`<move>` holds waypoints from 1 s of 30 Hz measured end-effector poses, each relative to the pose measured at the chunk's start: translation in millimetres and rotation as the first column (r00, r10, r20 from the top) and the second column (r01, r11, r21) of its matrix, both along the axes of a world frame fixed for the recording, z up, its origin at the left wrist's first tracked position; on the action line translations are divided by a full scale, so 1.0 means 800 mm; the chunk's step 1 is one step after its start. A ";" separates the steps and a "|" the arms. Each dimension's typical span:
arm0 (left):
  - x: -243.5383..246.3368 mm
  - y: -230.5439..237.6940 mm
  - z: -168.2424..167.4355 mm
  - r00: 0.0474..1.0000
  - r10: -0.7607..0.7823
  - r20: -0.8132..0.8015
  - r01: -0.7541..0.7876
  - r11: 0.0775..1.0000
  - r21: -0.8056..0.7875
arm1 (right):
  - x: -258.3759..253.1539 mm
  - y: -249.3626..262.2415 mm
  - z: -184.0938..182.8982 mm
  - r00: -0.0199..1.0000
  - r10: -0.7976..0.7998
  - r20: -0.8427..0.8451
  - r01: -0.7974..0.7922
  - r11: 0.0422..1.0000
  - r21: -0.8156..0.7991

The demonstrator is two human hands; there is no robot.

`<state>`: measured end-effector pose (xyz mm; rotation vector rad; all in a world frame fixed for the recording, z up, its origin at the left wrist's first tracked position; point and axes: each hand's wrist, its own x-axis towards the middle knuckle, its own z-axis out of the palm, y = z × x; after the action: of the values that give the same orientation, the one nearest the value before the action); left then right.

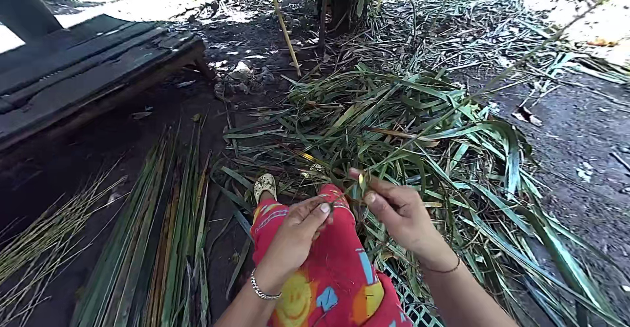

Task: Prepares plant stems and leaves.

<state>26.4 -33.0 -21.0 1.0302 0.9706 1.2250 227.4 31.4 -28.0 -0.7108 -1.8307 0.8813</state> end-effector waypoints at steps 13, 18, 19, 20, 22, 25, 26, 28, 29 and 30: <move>-0.006 -0.002 -0.014 0.966 0.116 -0.233 -0.091 0.989 0.115 | -0.017 0.000 -0.008 0.951 0.261 -0.165 -0.305 0.874 -0.377; -0.018 -0.009 -0.013 0.891 0.212 -0.401 -0.136 0.968 0.209 | 0.025 0.041 0.013 0.924 -0.093 -0.370 -0.076 0.905 -0.418; -0.015 -0.008 -0.015 0.825 0.287 -0.486 -0.159 0.944 0.288 | 0.022 0.038 0.014 0.926 -0.087 -0.368 -0.088 0.897 -0.434; -0.011 -0.006 -0.017 0.761 0.357 -0.542 -0.176 0.918 0.356 | 0.016 0.028 0.013 0.939 -0.038 -0.341 -0.128 0.883 -0.451; 0.000 -0.001 -0.018 0.682 0.431 -0.590 -0.188 0.884 0.428 | -0.008 -0.001 0.007 0.958 0.131 -0.255 -0.247 0.828 -0.503; 0.013 0.002 -0.016 0.696 0.433 -0.573 -0.166 0.873 0.459 | -0.036 -0.023 -0.006 0.928 0.298 -0.223 -0.372 0.780 -0.504; 0.013 0.001 -0.015 0.731 0.407 -0.548 -0.157 0.882 0.445 | -0.037 -0.022 -0.011 0.920 0.313 -0.236 -0.390 0.792 -0.470; 0.011 0.001 -0.011 0.814 0.323 -0.484 -0.130 0.912 0.390 | -0.032 -0.018 -0.015 0.908 0.329 -0.258 -0.410 0.822 -0.395; 0.010 0.002 -0.009 0.849 0.277 -0.450 -0.114 0.928 0.356 | -0.030 -0.015 -0.016 0.904 0.327 -0.277 -0.413 0.835 -0.364; 0.010 0.002 -0.006 0.871 0.245 -0.427 -0.102 0.938 0.331 | -0.025 -0.013 -0.016 0.903 0.308 -0.300 -0.404 0.849 -0.341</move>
<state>34.6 -31.2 -25.8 1.5519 1.2951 1.3310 207.0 21.3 -40.8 -0.4800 -1.6071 1.5521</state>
